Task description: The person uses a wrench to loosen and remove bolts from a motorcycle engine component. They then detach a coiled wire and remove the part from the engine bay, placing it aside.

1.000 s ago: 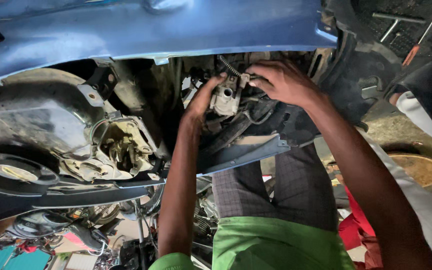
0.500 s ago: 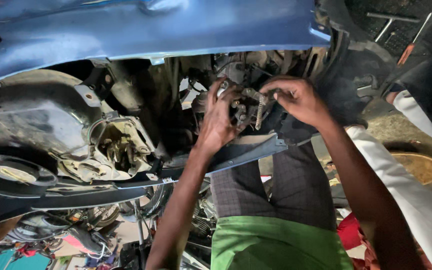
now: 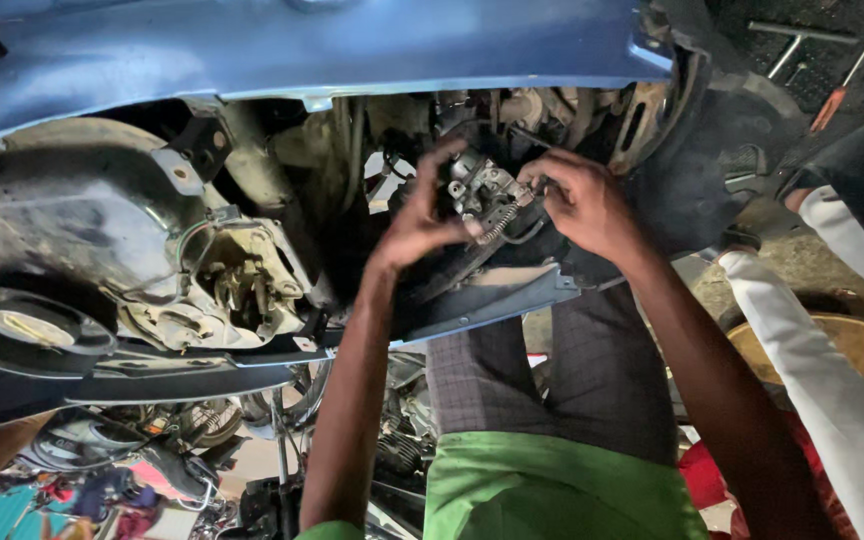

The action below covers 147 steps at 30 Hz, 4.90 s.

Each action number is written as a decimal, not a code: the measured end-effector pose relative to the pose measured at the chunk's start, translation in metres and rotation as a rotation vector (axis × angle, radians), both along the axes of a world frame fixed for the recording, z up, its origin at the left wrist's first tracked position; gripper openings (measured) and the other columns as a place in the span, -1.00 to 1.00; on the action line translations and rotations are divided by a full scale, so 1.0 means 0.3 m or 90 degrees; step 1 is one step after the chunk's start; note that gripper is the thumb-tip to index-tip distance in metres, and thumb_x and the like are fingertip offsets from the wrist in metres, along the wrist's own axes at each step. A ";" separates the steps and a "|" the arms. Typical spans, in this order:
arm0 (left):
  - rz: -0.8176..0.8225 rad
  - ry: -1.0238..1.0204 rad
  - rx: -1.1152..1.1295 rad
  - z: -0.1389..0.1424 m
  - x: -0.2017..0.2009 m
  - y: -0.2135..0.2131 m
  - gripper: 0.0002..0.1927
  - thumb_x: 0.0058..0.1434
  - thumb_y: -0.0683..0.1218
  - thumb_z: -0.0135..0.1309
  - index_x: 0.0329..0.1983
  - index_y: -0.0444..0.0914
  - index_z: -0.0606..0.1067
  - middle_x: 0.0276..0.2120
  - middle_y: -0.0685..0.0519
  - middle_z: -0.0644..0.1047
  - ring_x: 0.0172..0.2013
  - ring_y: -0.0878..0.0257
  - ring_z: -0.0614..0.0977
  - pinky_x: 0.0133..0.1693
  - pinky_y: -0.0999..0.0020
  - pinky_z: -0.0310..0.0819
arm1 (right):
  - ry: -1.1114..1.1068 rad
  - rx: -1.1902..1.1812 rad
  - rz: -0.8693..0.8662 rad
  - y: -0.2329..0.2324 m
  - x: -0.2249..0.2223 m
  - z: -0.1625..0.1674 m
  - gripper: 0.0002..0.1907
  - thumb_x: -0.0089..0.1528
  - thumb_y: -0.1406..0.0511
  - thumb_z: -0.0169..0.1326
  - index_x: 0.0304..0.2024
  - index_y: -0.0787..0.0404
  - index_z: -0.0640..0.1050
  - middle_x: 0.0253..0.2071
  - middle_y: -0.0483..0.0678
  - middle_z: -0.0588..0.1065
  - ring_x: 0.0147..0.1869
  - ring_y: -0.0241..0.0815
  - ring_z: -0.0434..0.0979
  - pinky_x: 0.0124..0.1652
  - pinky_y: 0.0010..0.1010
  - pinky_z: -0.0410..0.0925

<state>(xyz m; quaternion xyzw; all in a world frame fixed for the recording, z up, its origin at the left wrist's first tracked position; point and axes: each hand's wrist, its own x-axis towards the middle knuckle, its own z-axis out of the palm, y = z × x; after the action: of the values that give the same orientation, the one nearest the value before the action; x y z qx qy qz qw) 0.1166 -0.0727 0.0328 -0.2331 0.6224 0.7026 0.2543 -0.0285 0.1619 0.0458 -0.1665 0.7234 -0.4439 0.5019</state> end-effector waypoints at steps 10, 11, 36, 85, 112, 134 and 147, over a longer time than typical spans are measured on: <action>-0.052 -0.390 -0.137 -0.162 -0.103 0.071 -0.23 0.19 0.42 -0.03 0.27 -0.18 0.47 0.20 -0.14 0.52 0.22 -0.05 0.49 0.24 0.15 0.20 | -0.006 0.015 -0.019 -0.028 0.012 -0.051 -0.77 0.17 0.54 0.08 -0.13 0.27 0.55 -0.34 -0.07 0.50 -0.46 -0.26 0.38 -0.45 -0.34 0.24; -0.046 -0.353 -0.121 -0.170 -0.100 0.074 -0.24 0.17 0.40 -0.01 0.23 -0.20 0.49 0.16 -0.16 0.57 0.18 -0.05 0.55 0.21 0.15 0.29 | -0.007 0.028 -0.020 -0.025 0.014 -0.048 -0.79 0.19 0.53 0.08 -0.13 0.26 0.56 -0.34 -0.07 0.51 -0.47 -0.25 0.38 -0.46 -0.32 0.24; 0.076 -0.404 -0.040 -0.460 0.051 0.030 -0.25 0.38 0.31 -0.24 0.44 -0.28 0.31 0.43 -0.12 0.30 0.39 0.07 0.27 0.34 0.22 0.05 | 0.089 0.136 0.062 -0.090 0.030 -0.108 -0.75 0.18 0.47 0.06 -0.13 0.13 0.61 -0.47 0.12 0.52 -0.43 0.09 0.55 -0.37 -0.08 0.33; -0.065 -0.519 -0.495 -0.648 -0.229 -0.135 -0.74 0.27 0.02 0.09 -0.22 -0.29 0.54 -0.41 -0.06 0.51 -0.38 0.11 0.46 -0.28 0.19 0.39 | 0.164 0.034 0.020 -0.058 0.055 -0.157 -0.45 0.13 0.60 0.03 0.13 0.16 0.63 -0.11 -0.06 0.53 -0.51 -0.22 0.39 -0.45 -0.30 0.30; 0.415 -0.385 0.144 -0.228 -0.255 -0.116 -0.74 0.34 0.03 -0.02 -0.40 -0.17 0.50 -0.57 0.16 0.41 -0.63 0.40 0.26 -0.56 0.44 0.11 | 0.188 0.061 0.037 -0.081 0.043 -0.146 -0.44 0.13 0.57 0.02 0.15 0.13 0.64 -0.08 0.01 0.54 -0.36 -0.05 0.53 -0.33 -0.17 0.40; 0.127 -0.141 -0.562 -0.156 -0.245 -0.036 -0.48 0.26 0.23 0.29 -0.25 -0.36 0.57 -0.30 -0.23 0.63 -0.28 -0.02 0.64 -0.26 0.17 0.48 | 0.229 0.071 -0.133 -0.114 -0.010 -0.031 -0.47 0.22 0.61 -0.06 0.20 0.20 0.56 0.03 0.04 0.61 -0.26 -0.11 0.55 -0.32 -0.27 0.35; -0.050 -0.005 -0.726 0.562 -0.279 -0.098 -0.60 0.22 -0.33 0.04 0.14 -0.29 0.51 -0.16 -0.16 0.53 -0.16 -0.15 0.65 -0.14 0.01 0.56 | 0.476 -0.230 0.044 -0.452 -0.071 0.146 -0.60 0.42 0.42 0.26 0.29 0.13 0.54 -0.08 -0.03 0.52 -0.21 -0.20 0.59 -0.20 -0.38 0.48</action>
<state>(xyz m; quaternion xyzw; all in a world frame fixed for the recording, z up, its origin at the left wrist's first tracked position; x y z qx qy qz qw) 0.0329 -0.1020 0.2015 -0.3128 0.9103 0.2448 0.1164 -0.0498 0.0264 0.0896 -0.4255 0.7605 -0.4556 0.1819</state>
